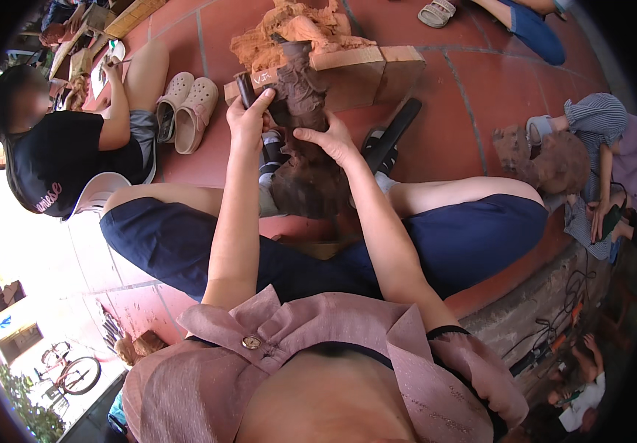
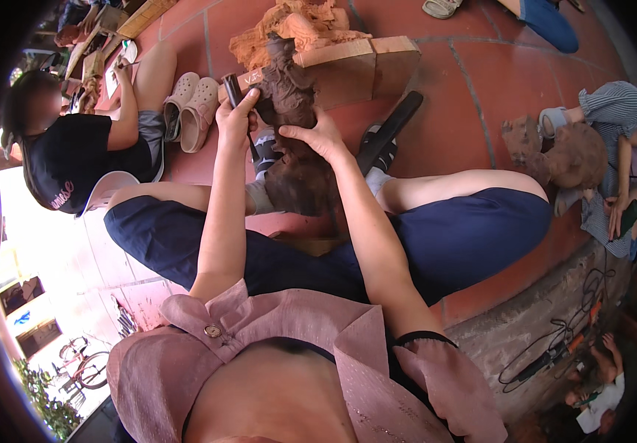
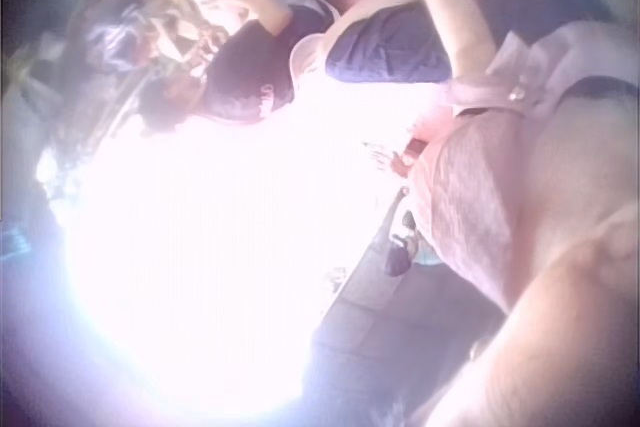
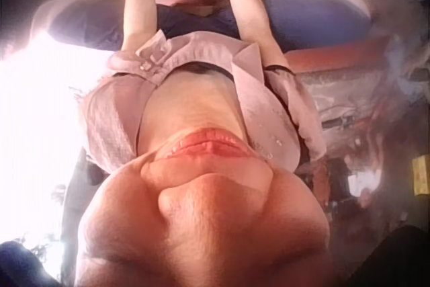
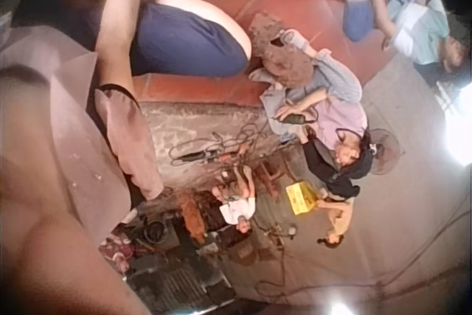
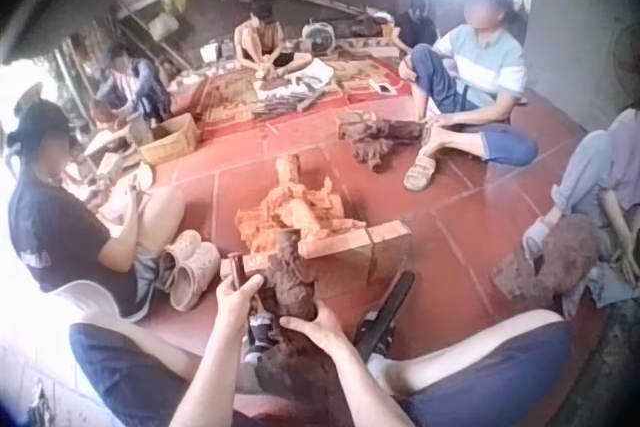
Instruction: The person is carving a wooden sculpture using a chisel and mallet. They repeatedly strike the chisel to shape the wood, occasionally adjusting their grip and the position of the sculpture.
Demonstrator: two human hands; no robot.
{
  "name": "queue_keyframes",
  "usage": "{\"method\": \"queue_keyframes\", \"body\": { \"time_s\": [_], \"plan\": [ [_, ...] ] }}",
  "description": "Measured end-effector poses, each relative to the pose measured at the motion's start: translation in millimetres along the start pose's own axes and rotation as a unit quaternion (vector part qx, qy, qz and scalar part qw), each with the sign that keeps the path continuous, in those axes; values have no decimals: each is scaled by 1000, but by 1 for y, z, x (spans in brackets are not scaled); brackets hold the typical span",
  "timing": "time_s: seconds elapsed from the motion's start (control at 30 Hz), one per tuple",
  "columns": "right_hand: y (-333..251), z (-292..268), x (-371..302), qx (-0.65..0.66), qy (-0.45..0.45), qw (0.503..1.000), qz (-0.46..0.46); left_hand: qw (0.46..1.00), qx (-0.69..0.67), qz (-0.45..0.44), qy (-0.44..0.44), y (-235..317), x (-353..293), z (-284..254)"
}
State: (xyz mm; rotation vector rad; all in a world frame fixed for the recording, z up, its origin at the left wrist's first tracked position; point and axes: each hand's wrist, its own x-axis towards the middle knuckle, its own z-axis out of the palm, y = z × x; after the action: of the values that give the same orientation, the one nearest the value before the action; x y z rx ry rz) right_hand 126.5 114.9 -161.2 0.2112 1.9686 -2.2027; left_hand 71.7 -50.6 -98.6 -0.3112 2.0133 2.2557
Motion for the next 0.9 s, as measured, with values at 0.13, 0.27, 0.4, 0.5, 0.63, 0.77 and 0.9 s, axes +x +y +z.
{"method": "queue_keyframes", "body": {
  "time_s": [0.13,0.27,0.4,0.5,0.63,0.77,0.9],
  "plan": [
    [0,1,-2,-27,46,999,-4,999,-4,-41,-2,-7,7,-6],
    [-4,2,-6,-53,80,995,-6,999,-6,-43,-9,-9,9,-4],
    [-21,2,-16,-119,118,986,-1,1000,13,-21,5,-7,5,5],
    [-20,0,-11,-162,118,980,9,999,40,16,27,-6,6,10],
    [24,-50,4,-235,88,967,-40,998,-14,4,64,-4,1,-4],
    [-13,-83,-25,-372,310,861,158,969,-244,-45,15,2,1,-37],
    [47,-106,-25,-287,365,834,297,981,-189,-3,-34,51,-27,-17]
  ]
}}
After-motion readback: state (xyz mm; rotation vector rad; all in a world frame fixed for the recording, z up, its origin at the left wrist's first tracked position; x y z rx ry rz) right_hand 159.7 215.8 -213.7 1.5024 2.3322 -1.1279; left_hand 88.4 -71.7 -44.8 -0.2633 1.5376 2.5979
